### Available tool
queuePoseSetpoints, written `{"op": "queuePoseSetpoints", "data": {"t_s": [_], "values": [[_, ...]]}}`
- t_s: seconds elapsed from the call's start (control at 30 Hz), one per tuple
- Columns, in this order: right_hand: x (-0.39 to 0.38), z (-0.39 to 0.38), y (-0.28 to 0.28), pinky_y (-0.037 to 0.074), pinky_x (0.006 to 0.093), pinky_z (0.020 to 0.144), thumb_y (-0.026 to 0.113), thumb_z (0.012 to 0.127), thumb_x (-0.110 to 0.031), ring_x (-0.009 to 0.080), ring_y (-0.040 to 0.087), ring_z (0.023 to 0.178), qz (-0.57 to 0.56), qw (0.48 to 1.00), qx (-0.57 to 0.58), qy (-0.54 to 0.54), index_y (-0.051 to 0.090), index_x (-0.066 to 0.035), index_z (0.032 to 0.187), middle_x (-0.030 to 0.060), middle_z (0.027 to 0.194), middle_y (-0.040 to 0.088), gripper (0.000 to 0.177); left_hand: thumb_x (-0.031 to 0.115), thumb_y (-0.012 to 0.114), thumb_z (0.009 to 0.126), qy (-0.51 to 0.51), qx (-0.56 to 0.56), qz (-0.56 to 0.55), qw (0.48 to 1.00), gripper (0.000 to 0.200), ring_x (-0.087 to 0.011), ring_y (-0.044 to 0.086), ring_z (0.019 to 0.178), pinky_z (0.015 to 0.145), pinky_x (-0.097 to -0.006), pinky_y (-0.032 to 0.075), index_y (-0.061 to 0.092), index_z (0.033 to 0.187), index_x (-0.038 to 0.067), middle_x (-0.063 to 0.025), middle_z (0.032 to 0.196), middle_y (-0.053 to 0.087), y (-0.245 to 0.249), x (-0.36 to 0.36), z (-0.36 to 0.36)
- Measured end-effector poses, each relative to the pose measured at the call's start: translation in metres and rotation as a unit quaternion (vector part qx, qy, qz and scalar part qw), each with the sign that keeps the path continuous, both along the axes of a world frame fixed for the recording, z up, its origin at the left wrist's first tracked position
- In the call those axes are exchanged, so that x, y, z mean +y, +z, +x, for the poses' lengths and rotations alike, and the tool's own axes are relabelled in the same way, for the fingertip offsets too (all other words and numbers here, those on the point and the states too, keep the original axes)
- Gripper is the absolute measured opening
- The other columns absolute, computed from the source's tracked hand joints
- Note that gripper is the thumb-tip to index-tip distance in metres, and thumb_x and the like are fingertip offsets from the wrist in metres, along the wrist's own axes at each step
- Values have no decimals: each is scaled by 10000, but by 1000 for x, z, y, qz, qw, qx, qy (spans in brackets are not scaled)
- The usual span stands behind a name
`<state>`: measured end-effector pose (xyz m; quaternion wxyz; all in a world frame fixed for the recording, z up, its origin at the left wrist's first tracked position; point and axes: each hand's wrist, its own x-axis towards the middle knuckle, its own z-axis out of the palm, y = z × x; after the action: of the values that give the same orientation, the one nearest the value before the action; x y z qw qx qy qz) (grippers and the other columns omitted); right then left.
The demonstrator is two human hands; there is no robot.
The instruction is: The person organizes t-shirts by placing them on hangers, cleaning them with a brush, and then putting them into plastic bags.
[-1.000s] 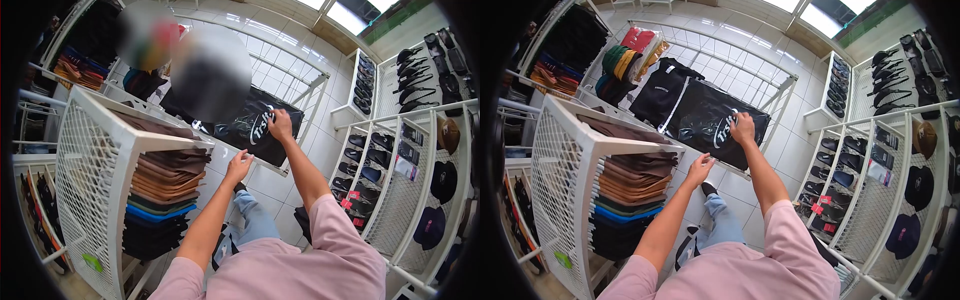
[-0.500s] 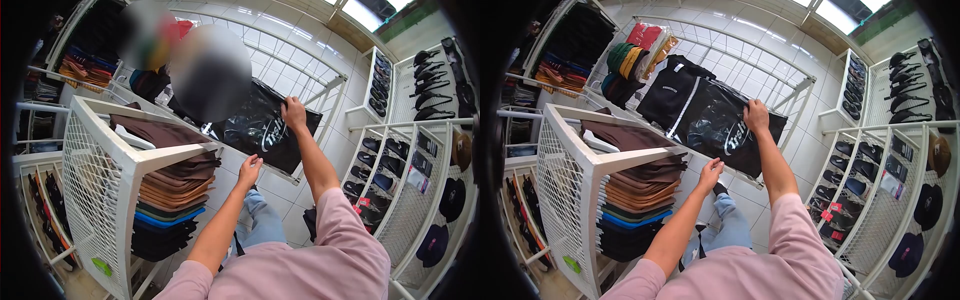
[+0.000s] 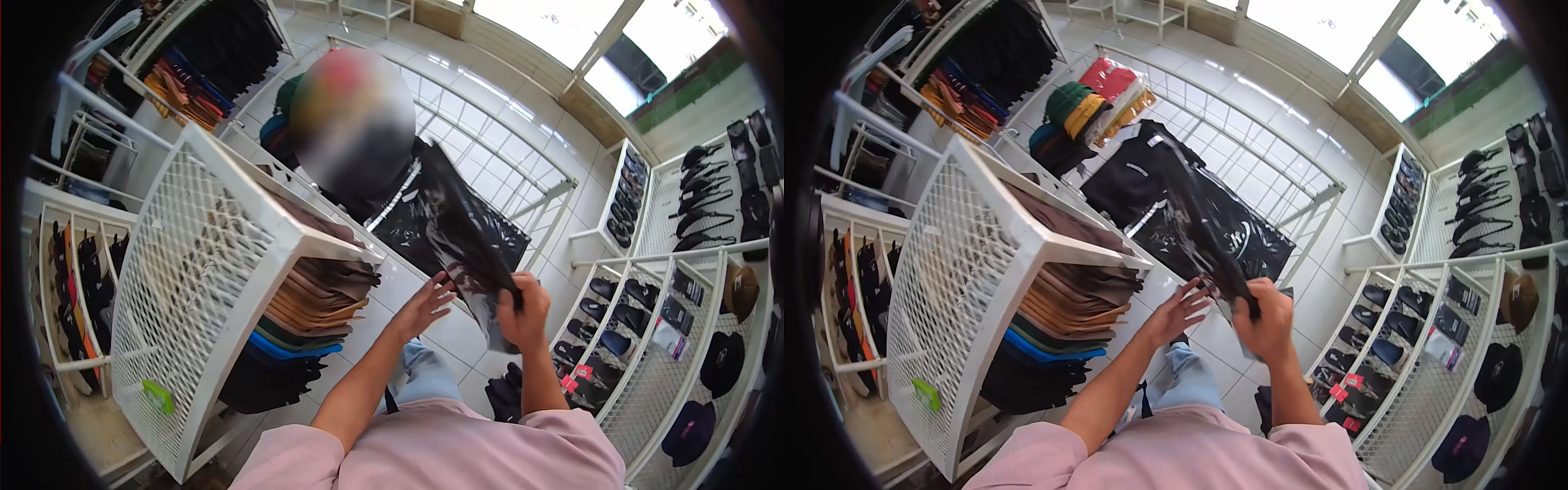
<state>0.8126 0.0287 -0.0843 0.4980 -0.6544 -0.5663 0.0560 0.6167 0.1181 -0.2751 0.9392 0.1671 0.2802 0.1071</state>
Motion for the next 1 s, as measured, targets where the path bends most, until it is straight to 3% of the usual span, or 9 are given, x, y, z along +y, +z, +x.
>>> {"op": "queuePoseSetpoints", "data": {"t_s": [0.17, 0.2, 0.27, 0.3, 0.43, 0.47, 0.53, 0.77, 1.0], "values": [[-23, -1, 52, 452, 336, 684, 617, 965, -84, 197, 545, 725, 65, 995, 31, -66, 568, 10, 987, 132, 853, 630, 109, 455, 675, 1058, 81, -142, 4, 987, 687, -258, 670, 1227, 1195, -494, 410, 453, 1617, 124, -36, 1216, 692, 52, -3, 10], [-32, -4, 62, 413, 318, 810, 540, 1015, -136, 143, 486, 871, 48, 993, 95, -49, 535, -9, 1009, 77, 964, 566, 127, 468, 683, 1051, 61, -77, 19, 995, 680, -255, 670, 1221, 1174, -485, 432, 470, 1598, 126, -45, 1222, 691, 59, -2, 13], [-35, -17, 86, 404, 303, 837, 517, 1014, -165, 136, 484, 899, 91, 990, 96, -54, 534, -17, 1013, 66, 981, 561, 149, 495, 698, 1038, 22, 57, 46, 997, 667, -249, 669, 1208, 1132, -469, 476, 503, 1560, 130, -63, 1234, 689, 72, -5, 19], [-37, -26, 99, 403, 299, 836, 523, 1011, -198, 128, 477, 901, 91, 989, 101, -62, 539, -20, 1021, 50, 979, 554, 179, 535, 695, 1030, 44, 34, 69, 996, 538, -240, 676, 1177, 1051, -435, 531, 612, 1394, 147, -91, 1262, 691, 86, -13, 21], [-36, -51, 143, 407, 283, 805, 557, 1036, -184, 110, 485, 876, 103, 991, 72, -34, 574, -20, 1037, 26, 939, 549, 165, 505, 683, 1048, 37, -169, -32, 984, 356, -224, 677, 1184, 1021, -435, 535, 659, 1140, 161, -82, 1246, 715, 105, -15, 25], [-33, -60, 152, 401, 281, 746, 569, 1051, -167, 102, 477, 821, 126, 990, 47, -40, 589, -16, 1032, 15, 885, 535, 153, 448, 658, 1075, 21, -243, -60, 968, 363, -259, 680, 1224, 1070, -466, 523, 669, 1236, 123, -94, 1277, 727, 81, -11, 28], [-40, -66, 166, 384, 267, 685, 576, 1047, -110, 84, 435, 754, 107, 994, 14, -19, 597, -15, 1028, -12, 817, 505, 99, 329, 696, 1069, 91, -253, 5, 963, 422, -236, 640, 1304, 1134, -432, 490, 608, 1419, 111, -79, 1396, 688, 154, -21, 8], [-75, -112, 191, 453, 247, 644, 827, 956, -153, 52, 567, 719, 56, 993, 35, -97, 703, 27, 1042, 9, 786, 684, 235, 168, 749, 1037, 207, -136, 219, 944, 419, -183, 676, 1213, 1043, -362, 546, 599, 1411, 52, -63, 1318, 715, 213, -3, -97], [-72, -171, 180, 531, 249, 788, 798, 999, -151, 78, 651, 872, 34, 992, 110, -49, 717, 22, 1161, 11, 988, 732, 250, 158, 756, 1029, 309, -48, 529, 789, 608, -155, 648, 1223, 1098, -323, 494, 494, 1552, -8, -104, 1385, 687, 331, -27, -233]]}}
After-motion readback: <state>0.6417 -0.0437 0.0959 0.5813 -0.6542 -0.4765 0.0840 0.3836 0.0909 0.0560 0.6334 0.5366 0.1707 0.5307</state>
